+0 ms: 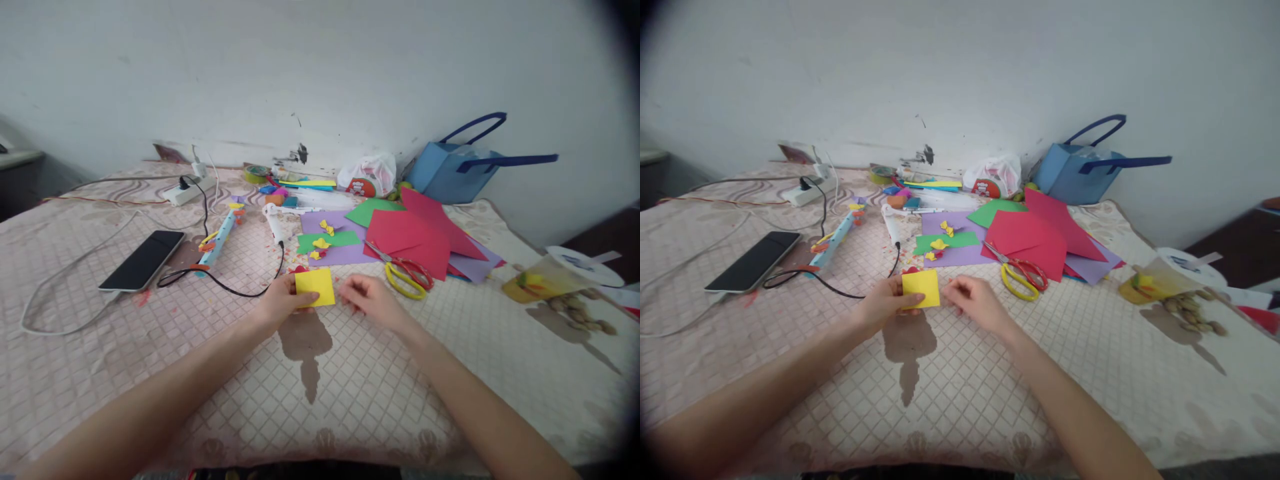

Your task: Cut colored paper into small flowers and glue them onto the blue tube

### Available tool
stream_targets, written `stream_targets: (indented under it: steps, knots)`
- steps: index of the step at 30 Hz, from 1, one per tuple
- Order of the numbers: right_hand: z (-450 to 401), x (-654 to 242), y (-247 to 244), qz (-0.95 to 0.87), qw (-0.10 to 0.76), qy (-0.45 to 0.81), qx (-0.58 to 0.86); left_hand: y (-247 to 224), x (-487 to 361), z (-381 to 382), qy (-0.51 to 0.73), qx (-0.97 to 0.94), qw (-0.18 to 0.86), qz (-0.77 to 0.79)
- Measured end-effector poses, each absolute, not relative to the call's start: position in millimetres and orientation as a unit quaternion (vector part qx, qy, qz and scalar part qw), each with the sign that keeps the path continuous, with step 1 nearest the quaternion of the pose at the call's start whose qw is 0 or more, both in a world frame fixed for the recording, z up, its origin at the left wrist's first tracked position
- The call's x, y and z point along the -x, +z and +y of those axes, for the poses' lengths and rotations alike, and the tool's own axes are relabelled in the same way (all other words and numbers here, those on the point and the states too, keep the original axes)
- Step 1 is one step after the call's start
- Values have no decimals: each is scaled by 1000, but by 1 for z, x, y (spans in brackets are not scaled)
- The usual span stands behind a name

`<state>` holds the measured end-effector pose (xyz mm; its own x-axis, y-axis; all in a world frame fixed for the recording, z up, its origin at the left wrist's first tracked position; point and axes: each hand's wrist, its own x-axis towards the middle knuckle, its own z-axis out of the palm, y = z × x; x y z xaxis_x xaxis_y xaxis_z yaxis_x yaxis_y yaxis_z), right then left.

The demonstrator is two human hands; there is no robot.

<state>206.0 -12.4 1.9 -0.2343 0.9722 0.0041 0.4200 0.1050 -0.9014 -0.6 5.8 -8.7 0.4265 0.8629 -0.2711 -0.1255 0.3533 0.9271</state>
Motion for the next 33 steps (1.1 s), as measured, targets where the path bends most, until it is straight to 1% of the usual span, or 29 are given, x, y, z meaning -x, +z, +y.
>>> stream_targets:
  steps: [2, 4, 6, 9, 14, 18, 22, 27, 31, 33]
  knots:
    - [-3, -237, 6, -674, 361, 285, 578, -5, 2, 6, 343, -441, 714, 422]
    - [7, -275, 5, -663, 355, 145, 643, -2, 3, 6, 341, -437, 717, 423]
    - [15, -313, -1, -643, 306, 51, 700, -1, 3, 5, 339, -438, 717, 423]
    - [22, -351, -14, -636, 234, 4, 736, -1, 2, 5, 341, -438, 714, 427]
    - [26, -365, -28, -632, 206, 60, 745, -3, 1, 6, 344, -438, 713, 427]
    - [30, -362, -30, -638, 191, 72, 743, -4, -1, 8, 350, -446, 708, 421]
    - [32, -361, -31, -641, 211, 77, 734, 0, -5, 16, 363, -453, 708, 403]
    - [26, -361, -23, -630, 267, 120, 720, 10, -11, 32, 397, -414, 725, 382]
    - [12, -336, -3, -626, 320, 236, 671, 10, -14, 44, 421, -361, 749, 363]
    - [3, -311, 6, -573, 417, 415, 571, 8, -13, 47, 425, -337, 759, 361]
